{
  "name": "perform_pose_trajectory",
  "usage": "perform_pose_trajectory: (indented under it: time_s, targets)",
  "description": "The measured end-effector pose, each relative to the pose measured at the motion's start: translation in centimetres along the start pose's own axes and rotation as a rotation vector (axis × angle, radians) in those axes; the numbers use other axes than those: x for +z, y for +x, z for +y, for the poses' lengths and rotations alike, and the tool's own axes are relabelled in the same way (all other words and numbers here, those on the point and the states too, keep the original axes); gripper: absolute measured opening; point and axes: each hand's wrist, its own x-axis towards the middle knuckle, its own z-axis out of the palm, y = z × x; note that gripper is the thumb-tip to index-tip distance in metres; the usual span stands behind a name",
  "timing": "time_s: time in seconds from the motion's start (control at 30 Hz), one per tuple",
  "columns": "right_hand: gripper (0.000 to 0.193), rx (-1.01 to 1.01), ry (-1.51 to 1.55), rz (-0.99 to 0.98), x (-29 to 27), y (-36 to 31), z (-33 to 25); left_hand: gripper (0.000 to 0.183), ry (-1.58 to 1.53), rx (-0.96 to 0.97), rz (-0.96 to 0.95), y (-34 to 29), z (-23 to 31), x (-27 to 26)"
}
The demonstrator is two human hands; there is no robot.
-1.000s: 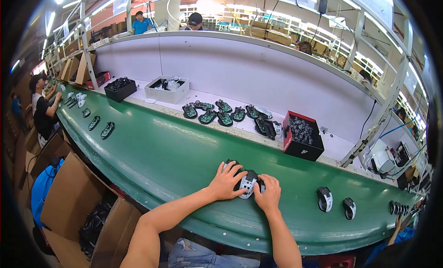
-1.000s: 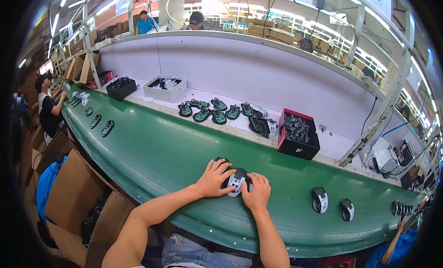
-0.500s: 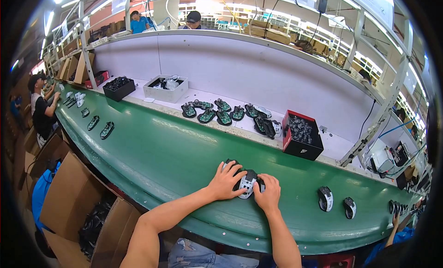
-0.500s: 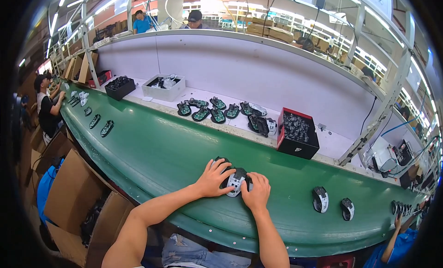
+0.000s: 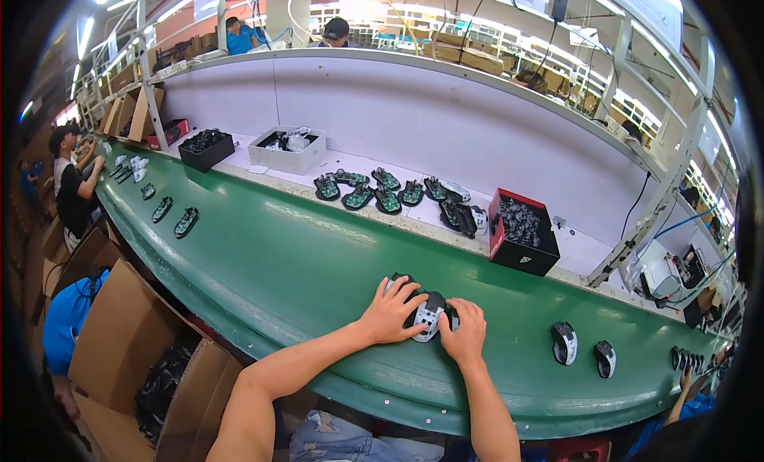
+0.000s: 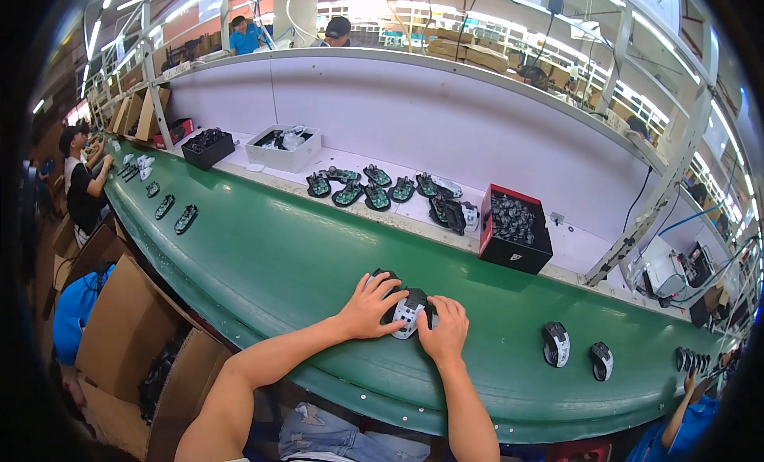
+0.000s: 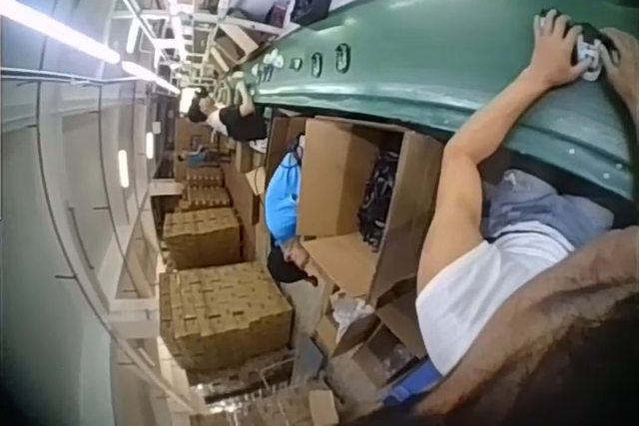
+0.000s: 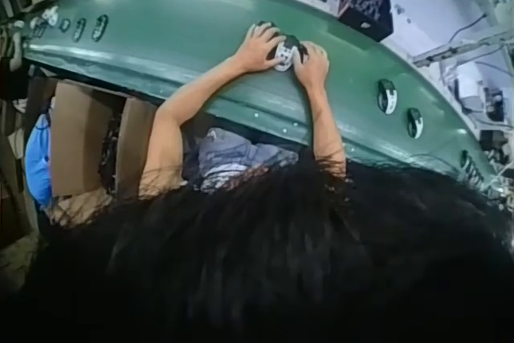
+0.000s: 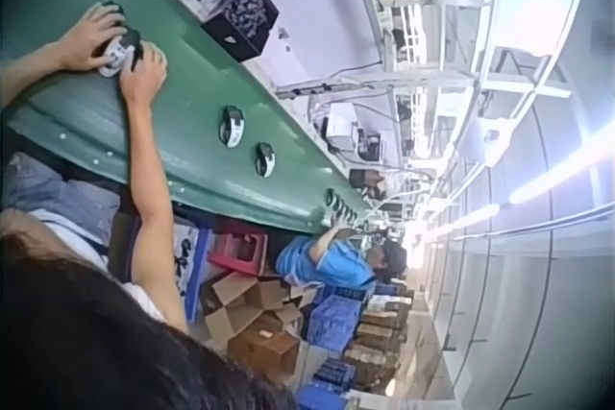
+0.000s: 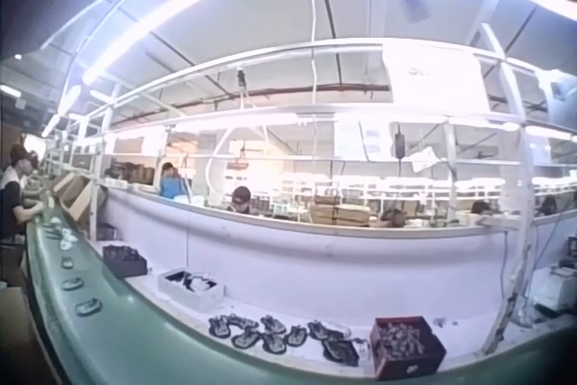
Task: The person assembles computer mice on a conveyor belt by inserting scroll wheels into mouse base assemblies and snapping top covers onto the bases by hand.
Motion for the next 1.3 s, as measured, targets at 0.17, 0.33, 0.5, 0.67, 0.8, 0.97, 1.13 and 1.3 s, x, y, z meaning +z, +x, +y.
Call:
perform_pose_trajectory:
  time_s: [0.17, 0.33, 0.5, 0.67, 0.8, 0.97, 1.13, 1.3]
  targets:
    - [0.033, 0.0, 0.008, 0.001, -0.14, 0.32, -0.43, 0.061, 0.009, 0.001, 0.01, -0.04, -0.15, -0.26]
    - [0.033, -0.01, -0.004, 0.011, 0.18, -0.02, 0.32, 0.061, 0.004, 0.004, 0.002, 0.05, -0.09, 0.06]
    - [0.032, 0.009, -0.005, -0.003, -0.28, 0.18, -0.31, 0.061, 0.006, 0.002, 0.001, 0.08, -0.07, -0.18]
    - [0.032, -0.009, 0.0, 0.009, -0.06, 0.16, -0.16, 0.061, 0.0, -0.002, 0.004, -0.02, -0.03, -0.19]
    - [0.032, -0.019, -0.016, 0.019, 0.02, 0.07, 0.26, 0.06, 0.001, 0.003, 0.008, 0.07, 0.0, 0.16]
    - [0.032, -0.016, -0.012, 0.017, -0.18, 0.45, -0.33, 0.061, -0.002, 0.008, 0.005, 0.13, -0.23, -0.14]
    - [0.032, -0.017, -0.023, 0.013, -0.02, 0.09, -0.08, 0.061, 0.008, 0.005, 0.009, -0.04, -0.14, 0.03]
    - [0.033, -0.006, -0.028, 0.007, -0.15, -0.01, 0.02, 0.062, -0.004, 0.017, 0.001, 0.01, -0.08, 0.25]
